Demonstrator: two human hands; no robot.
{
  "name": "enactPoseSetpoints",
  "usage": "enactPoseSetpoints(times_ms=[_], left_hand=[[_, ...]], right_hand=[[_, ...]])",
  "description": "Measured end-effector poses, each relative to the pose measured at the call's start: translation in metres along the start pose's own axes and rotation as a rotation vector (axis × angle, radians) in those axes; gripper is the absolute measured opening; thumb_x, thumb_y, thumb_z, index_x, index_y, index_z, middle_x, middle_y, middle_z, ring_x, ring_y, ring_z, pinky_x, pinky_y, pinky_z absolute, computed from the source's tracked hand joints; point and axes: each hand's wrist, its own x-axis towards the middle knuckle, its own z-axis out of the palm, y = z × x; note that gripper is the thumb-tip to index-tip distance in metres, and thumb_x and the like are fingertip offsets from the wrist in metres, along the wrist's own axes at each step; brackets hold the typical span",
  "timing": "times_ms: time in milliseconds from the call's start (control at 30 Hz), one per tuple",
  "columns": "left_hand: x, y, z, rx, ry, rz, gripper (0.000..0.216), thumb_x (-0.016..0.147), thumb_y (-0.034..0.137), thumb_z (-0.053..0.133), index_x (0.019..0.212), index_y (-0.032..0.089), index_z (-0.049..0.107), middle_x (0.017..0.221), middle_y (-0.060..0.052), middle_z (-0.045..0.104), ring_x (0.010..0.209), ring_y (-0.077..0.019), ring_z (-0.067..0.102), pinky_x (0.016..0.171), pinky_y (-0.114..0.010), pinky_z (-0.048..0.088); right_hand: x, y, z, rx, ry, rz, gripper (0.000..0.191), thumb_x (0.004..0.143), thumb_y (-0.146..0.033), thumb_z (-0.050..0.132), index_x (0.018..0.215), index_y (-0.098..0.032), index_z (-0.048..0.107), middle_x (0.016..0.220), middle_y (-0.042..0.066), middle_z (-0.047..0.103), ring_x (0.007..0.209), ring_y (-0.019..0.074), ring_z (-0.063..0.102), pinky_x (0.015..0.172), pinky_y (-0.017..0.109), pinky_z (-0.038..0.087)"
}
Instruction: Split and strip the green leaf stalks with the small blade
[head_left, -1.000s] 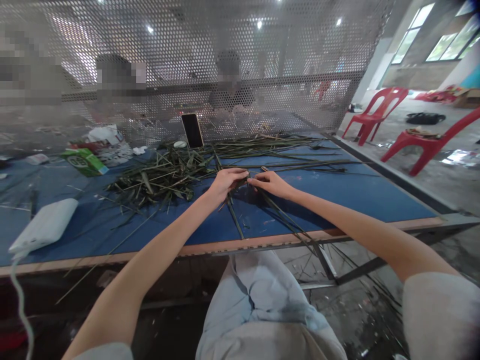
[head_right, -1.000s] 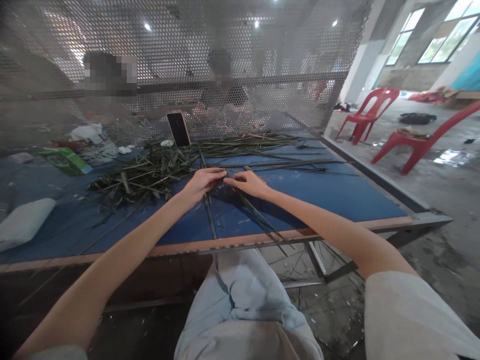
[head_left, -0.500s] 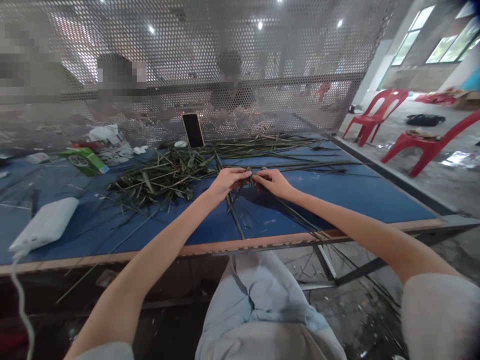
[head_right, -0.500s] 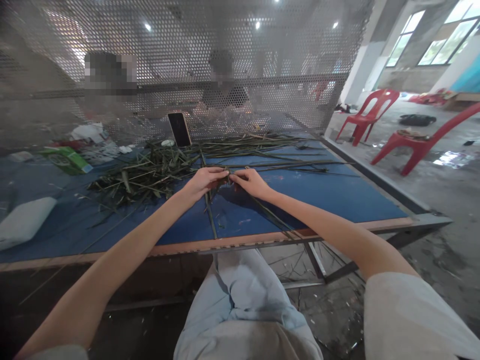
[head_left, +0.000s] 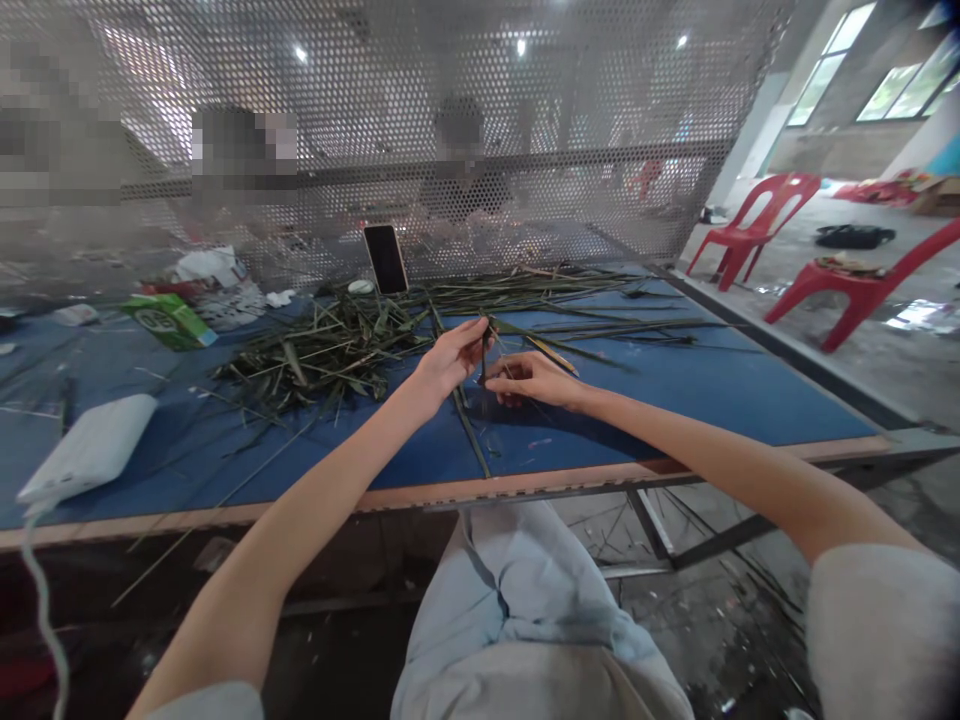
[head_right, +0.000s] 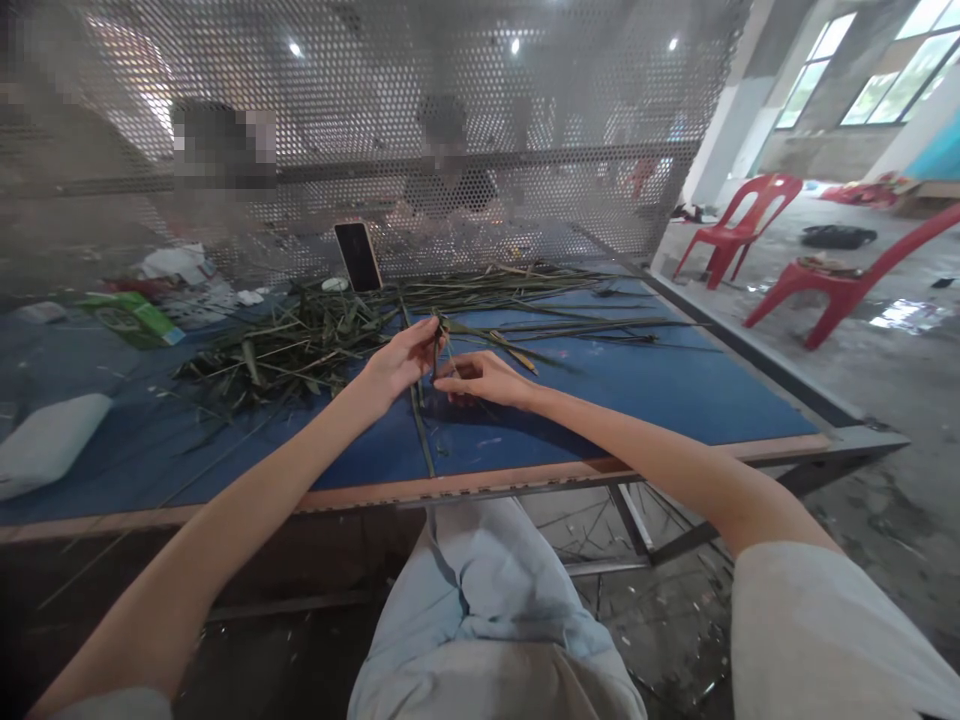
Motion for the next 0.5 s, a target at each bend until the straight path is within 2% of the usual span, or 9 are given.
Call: enactPoseSetpoints(times_ms=[133, 233, 500], left_hand=[[0.0015, -0.0013, -0.0036, 0.061, -0.069, 0.013, 0.011, 0.073, 0.014, 0.075, 0.072, 0.013, 0.065, 0.063, 0.002, 0.064, 0.056, -0.0062, 0.059, 0.062, -0.018, 0.048], [0.0015, -0.0026, -0.0042, 0.097, -0.117, 0.027, 0.014, 0.07, 0.017, 0.078, 0.073, 0.013, 0.065, 0.064, 0.001, 0.064, 0.058, -0.0074, 0.06, 0.06, -0.018, 0.046], [-0.0011, -0.0031, -0.0009, 0.073, -0.068, 0.0, 0.018, 0.07, 0.019, 0.078, 0.069, 0.013, 0.061, 0.059, 0.003, 0.06, 0.051, -0.0061, 0.055, 0.052, -0.018, 0.042]], right_hand=[[-0.0007, -0.0072, -0.0031, -0.02, 0.117, 0.014, 0.035, 0.08, -0.05, 0.064, 0.071, -0.017, 0.056, 0.057, -0.003, 0.058, 0.052, 0.0087, 0.051, 0.053, 0.022, 0.041], [-0.0011, -0.0085, -0.0045, 0.0, 0.172, 0.025, 0.037, 0.079, -0.051, 0.063, 0.067, -0.018, 0.052, 0.055, -0.003, 0.056, 0.051, 0.0084, 0.05, 0.053, 0.022, 0.039], [-0.0035, -0.0074, -0.0008, -0.035, 0.147, 0.018, 0.042, 0.083, -0.055, 0.057, 0.07, -0.015, 0.057, 0.056, 0.0, 0.06, 0.05, 0.0107, 0.055, 0.054, 0.024, 0.043]])
